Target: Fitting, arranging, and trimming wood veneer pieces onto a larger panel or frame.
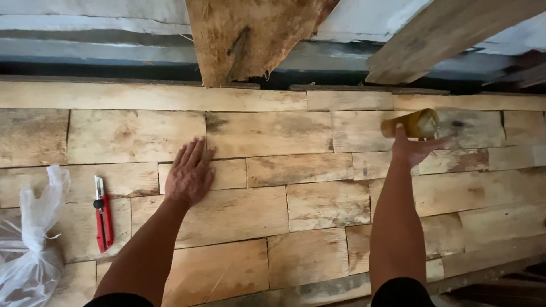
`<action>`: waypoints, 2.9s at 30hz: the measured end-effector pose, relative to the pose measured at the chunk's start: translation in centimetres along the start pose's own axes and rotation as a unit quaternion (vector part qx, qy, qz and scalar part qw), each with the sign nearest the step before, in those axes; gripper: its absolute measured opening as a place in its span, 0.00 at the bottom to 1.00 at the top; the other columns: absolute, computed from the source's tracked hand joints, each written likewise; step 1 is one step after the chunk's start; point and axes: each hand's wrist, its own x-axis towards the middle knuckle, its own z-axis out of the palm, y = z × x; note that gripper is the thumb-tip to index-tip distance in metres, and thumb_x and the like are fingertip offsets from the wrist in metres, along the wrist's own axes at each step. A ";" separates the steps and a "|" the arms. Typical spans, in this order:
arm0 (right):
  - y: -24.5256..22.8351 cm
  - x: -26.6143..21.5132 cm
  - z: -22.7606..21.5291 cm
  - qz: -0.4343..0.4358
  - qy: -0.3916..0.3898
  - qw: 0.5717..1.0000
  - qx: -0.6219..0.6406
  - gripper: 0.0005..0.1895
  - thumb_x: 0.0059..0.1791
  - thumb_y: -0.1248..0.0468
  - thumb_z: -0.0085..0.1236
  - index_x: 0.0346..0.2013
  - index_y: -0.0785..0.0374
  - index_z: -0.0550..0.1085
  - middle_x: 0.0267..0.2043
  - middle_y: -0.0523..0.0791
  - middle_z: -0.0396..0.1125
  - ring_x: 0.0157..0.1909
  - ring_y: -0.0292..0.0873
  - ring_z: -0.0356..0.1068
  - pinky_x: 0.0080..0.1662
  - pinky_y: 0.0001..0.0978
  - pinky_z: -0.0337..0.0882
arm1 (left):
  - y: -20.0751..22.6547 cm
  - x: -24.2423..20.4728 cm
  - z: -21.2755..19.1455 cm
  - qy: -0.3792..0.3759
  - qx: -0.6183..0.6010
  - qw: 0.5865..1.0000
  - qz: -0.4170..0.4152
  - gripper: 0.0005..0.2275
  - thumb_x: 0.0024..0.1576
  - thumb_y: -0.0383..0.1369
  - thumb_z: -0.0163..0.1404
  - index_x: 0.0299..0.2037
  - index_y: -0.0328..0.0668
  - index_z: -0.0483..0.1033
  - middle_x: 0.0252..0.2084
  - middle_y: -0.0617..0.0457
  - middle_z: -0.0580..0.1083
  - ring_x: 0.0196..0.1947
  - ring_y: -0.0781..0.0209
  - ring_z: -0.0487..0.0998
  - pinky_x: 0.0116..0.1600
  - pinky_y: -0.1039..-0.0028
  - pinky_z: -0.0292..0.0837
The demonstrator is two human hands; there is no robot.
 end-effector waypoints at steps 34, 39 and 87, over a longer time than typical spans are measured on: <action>-22.4 -26.8 6.5 -0.345 -0.297 0.870 0.192 0.55 0.45 0.66 0.77 0.79 0.58 0.51 0.79 0.54 0.46 0.77 0.52 0.56 0.75 0.46 0.65 | -1.3 -0.6 1.7 0.009 -0.080 0.997 -0.006 0.28 0.62 0.41 0.42 0.73 0.44 0.58 0.77 0.40 0.51 0.78 0.44 0.47 0.78 0.57 0.37; -31.1 -38.0 10.5 -0.351 -0.411 0.796 0.272 0.54 0.41 0.64 0.77 0.75 0.61 0.53 0.70 0.54 0.56 0.72 0.52 0.61 0.72 0.46 0.65 | -1.1 -0.8 0.1 0.015 -0.091 0.996 0.004 0.27 0.61 0.41 0.42 0.72 0.46 0.60 0.77 0.41 0.52 0.78 0.48 0.48 0.79 0.58 0.36; -11.5 -21.6 11.5 -0.395 -0.377 0.789 -0.283 0.40 0.58 0.43 0.34 0.78 0.63 0.45 0.82 0.53 0.33 0.81 0.59 0.30 0.74 0.62 0.31 | -0.8 -0.6 -0.1 0.032 -0.088 0.995 0.027 0.25 0.60 0.38 0.46 0.69 0.42 0.63 0.76 0.39 0.54 0.77 0.44 0.51 0.78 0.57 0.43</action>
